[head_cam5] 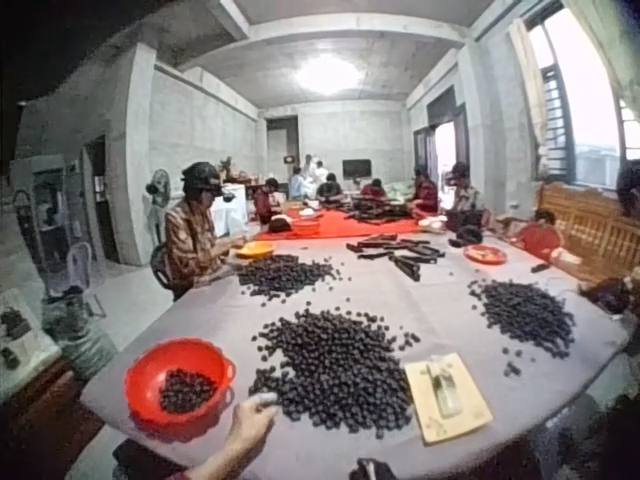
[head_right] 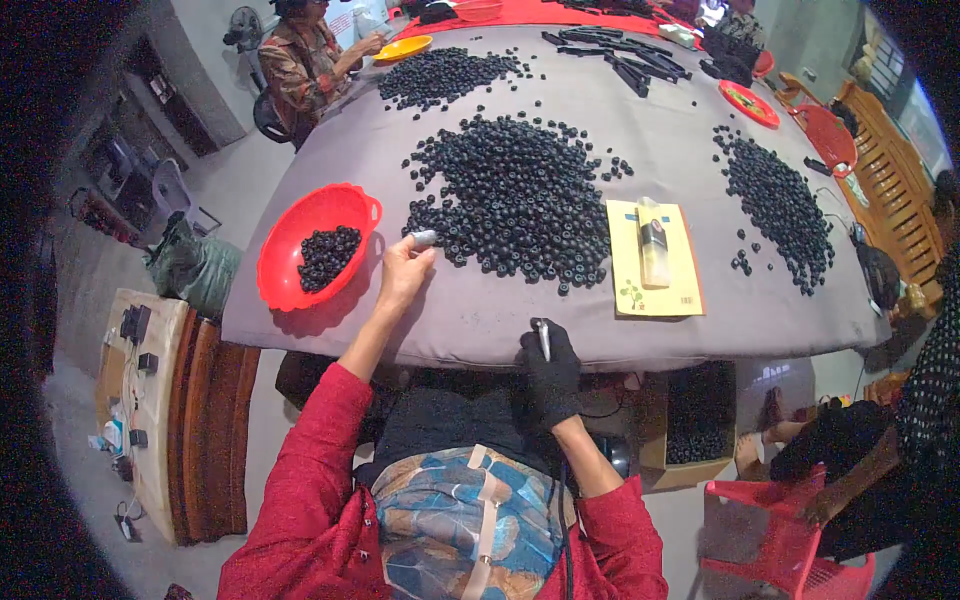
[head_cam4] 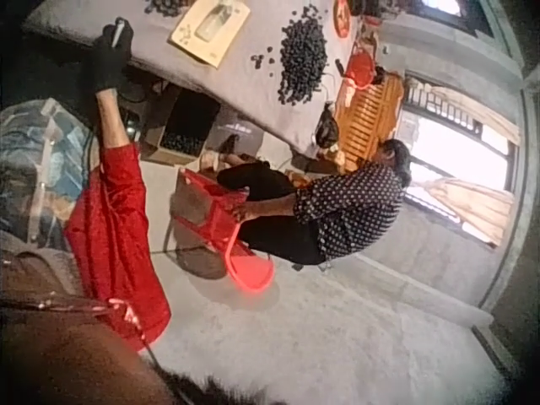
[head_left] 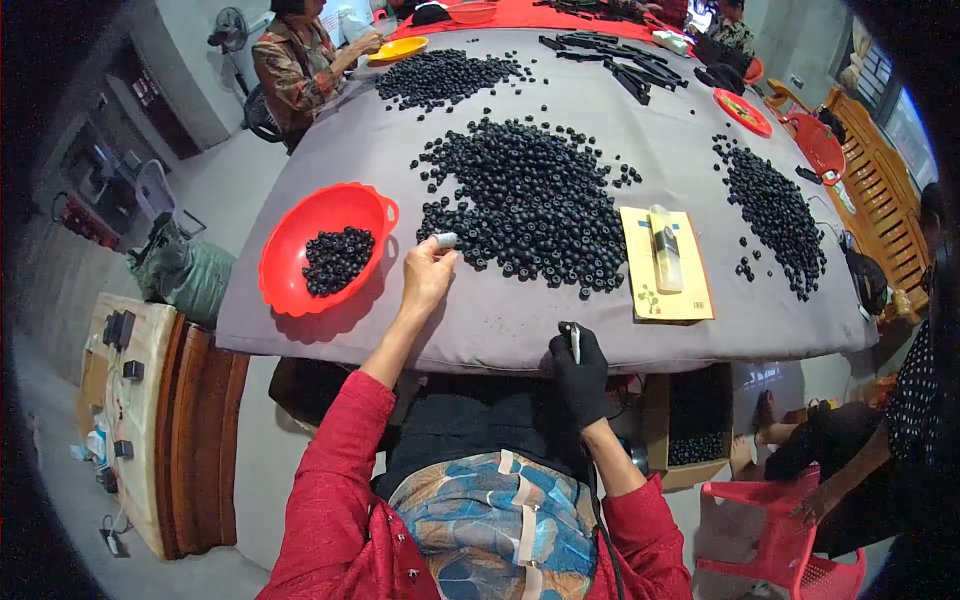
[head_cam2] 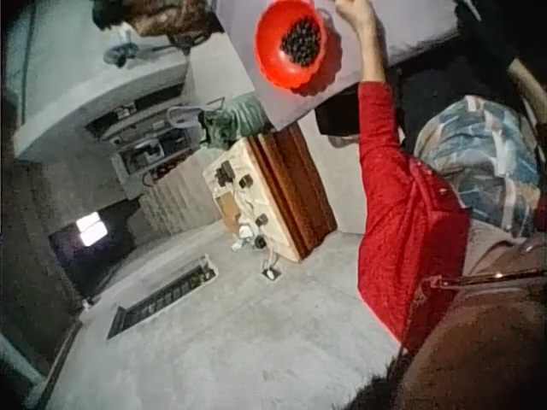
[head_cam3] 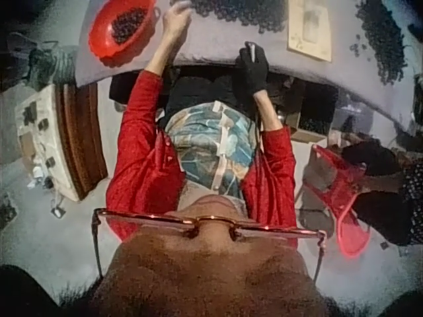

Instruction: The person assembles small black plastic components by hand at a work table.

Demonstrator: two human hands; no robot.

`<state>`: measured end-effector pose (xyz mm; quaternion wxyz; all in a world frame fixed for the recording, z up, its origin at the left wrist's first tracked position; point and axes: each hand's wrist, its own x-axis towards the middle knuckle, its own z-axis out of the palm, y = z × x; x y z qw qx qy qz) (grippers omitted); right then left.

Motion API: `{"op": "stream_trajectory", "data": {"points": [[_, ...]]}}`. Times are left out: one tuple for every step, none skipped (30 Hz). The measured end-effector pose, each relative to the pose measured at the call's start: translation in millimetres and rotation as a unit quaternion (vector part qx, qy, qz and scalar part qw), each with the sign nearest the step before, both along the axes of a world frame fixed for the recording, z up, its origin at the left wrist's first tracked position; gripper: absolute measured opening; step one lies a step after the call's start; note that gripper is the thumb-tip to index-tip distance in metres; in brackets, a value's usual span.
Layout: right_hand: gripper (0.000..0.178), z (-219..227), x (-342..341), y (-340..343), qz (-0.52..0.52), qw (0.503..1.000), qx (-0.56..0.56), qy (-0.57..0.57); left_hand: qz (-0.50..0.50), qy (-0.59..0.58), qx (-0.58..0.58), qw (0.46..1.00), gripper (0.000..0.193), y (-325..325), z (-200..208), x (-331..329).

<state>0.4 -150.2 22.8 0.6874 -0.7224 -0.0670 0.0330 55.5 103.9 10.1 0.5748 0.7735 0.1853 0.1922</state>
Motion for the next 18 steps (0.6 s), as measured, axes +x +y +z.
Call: {"op": "stream_trajectory", "data": {"points": [[0.025, -5, 2, -1, -0.007, 1.0, 0.014, 0.019, -0.001, -0.013, 0.042, 0.999, 0.023, -4, 0, 3], [0.024, -8, 4, -3, -0.015, 1.0, -0.001, 0.018, -0.001, -0.025, 0.084, 0.996, 0.024, -9, 0, 5], [0.024, -6, 3, -2, -0.01, 1.0, -0.001, 0.017, 0.004, -0.025, 0.085, 0.996, 0.024, -12, -1, 4], [0.024, -5, 3, -1, -0.001, 1.0, 0.01, 0.021, -0.013, -0.058, 0.139, 0.988, 0.022, -17, -3, 2], [0.024, -3, 2, 1, 0.008, 0.999, 0.021, 0.024, -0.031, -0.091, 0.193, 0.977, 0.02, -21, -4, -1], [0.023, -1, 1, 0, 0.013, 0.999, 0.021, 0.022, -0.034, -0.069, 0.197, 0.977, 0.022, -28, -1, -1], [0.023, -3, 2, 0, 0.013, 0.999, 0.02, 0.022, -0.034, -0.069, 0.196, 0.978, 0.022, -34, 2, -1], [0.023, -7, 3, -1, 0.01, 1.0, -0.002, -0.002, -0.02, -0.04, 0.246, 0.968, 0.023, -40, 7, -1], [0.023, -11, 5, -1, 0.008, 0.999, -0.023, -0.026, -0.003, -0.011, 0.295, 0.955, 0.026, -44, 11, -1], [0.023, -14, 6, -2, 0.008, 0.999, -0.023, -0.028, 0.002, 0.018, 0.302, 0.953, 0.028, -45, 10, 1], [0.023, -18, 6, -4, 0.016, 1.0, -0.009, -0.015, 0.003, 0.017, 0.301, 0.953, 0.028, -47, 12, 1], [0.023, -19, 7, -3, 0.027, 1.0, 0.006, -0.002, 0.001, 0.003, 0.302, 0.953, 0.027, -47, 12, -1], [0.023, -19, 7, -2, 0.029, 1.0, 0.007, -0.003, -0.001, -0.012, 0.303, 0.953, 0.027, -46, 12, -2], [0.023, -18, 7, -2, 0.029, 0.999, 0.011, 0.006, 0.001, -0.012, 0.304, 0.953, 0.027, -45, 14, -2], [0.022, -17, 6, -1, 0.03, 0.999, 0.014, 0.016, -0.011, 0.004, 0.306, 0.952, 0.026, -42, 13, -3], [0.022, -14, 5, 0, 0.033, 0.999, 0.014, 0.016, -0.023, 0.02, 0.307, 0.951, 0.025, -39, 11, -4], [0.021, -10, 3, 1, 0.028, 1.0, 0.005, 0.012, -0.02, 0.021, 0.307, 0.951, 0.025, -38, 9, -5], [0.021, -7, 3, 1, 0.022, 1.0, -0.003, 0.008, -0.024, 0.021, 0.314, 0.949, 0.023, -38, 9, -6]]}}
